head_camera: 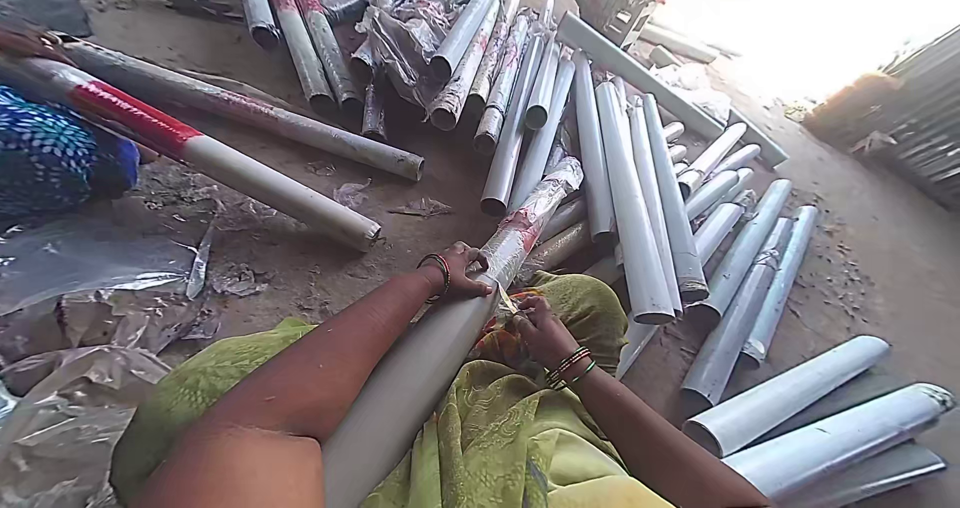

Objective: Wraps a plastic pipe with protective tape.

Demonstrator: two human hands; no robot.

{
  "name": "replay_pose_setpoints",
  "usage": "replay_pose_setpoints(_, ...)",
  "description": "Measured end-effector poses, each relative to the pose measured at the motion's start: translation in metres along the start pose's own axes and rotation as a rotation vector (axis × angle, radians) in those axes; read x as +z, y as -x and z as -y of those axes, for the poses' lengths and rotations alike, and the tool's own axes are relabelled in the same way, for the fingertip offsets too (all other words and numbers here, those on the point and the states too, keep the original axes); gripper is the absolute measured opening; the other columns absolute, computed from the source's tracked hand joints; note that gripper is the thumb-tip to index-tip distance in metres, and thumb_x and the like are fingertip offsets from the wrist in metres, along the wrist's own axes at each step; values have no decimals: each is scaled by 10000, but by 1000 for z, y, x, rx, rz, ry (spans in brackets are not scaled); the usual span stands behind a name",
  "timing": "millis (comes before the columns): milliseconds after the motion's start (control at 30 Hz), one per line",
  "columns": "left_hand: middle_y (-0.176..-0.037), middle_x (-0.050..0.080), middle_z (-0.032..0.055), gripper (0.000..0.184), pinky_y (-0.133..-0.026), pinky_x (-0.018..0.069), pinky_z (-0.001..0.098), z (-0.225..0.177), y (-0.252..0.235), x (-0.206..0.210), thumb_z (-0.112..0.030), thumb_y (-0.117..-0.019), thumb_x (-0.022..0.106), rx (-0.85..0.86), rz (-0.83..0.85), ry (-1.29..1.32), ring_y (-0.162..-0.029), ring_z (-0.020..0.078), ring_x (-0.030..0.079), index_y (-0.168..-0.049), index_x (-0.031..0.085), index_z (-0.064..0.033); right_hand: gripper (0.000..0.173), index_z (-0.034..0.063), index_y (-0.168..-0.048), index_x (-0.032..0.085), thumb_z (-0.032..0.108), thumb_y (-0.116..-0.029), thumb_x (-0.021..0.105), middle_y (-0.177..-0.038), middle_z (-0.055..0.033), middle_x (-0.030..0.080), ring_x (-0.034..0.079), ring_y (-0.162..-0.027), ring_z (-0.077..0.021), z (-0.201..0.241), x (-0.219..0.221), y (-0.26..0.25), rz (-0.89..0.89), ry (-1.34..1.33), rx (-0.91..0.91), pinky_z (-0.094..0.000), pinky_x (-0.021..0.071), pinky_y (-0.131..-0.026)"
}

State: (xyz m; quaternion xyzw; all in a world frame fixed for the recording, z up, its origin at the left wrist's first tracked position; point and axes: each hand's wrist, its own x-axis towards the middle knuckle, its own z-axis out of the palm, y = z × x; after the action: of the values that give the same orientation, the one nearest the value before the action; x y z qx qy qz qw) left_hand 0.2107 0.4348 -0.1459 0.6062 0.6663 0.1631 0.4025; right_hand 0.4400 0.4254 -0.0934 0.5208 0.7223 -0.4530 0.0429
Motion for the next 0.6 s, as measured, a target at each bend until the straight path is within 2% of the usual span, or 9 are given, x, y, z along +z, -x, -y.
replay_pose_setpoints(167,-1462,461,227,573,-1057,427,578,1,-2,0,-371,-858,830,14,0,10,-1282,381,524,-1330,613,-127,369,14,-1441,387,182,-1113,416,-943,-122,615,598,-652,-169,6,5,-3,12,-33,21,-346,531,-648)
replay_pose_setpoints(433,-1461,461,221,569,-1053,425,583,-1,1,-1,-371,-865,823,8,3,13,-1282,385,523,-1331,607,-124,361,31,-1441,394,192,-1118,389,-1055,-120,671,631,-680,-156,17,12,-11,-35,-80,39,-328,536,-637)
replay_pose_setpoints(600,-1461,457,218,557,-1029,437,587,0,1,-1,-393,-870,814,6,0,-2,-1254,378,538,-1327,611,-148,335,40,-1413,413,192,-1115,402,-1005,-111,662,611,-654,-151,22,11,-19,-62,-118,63,-321,522,-615)
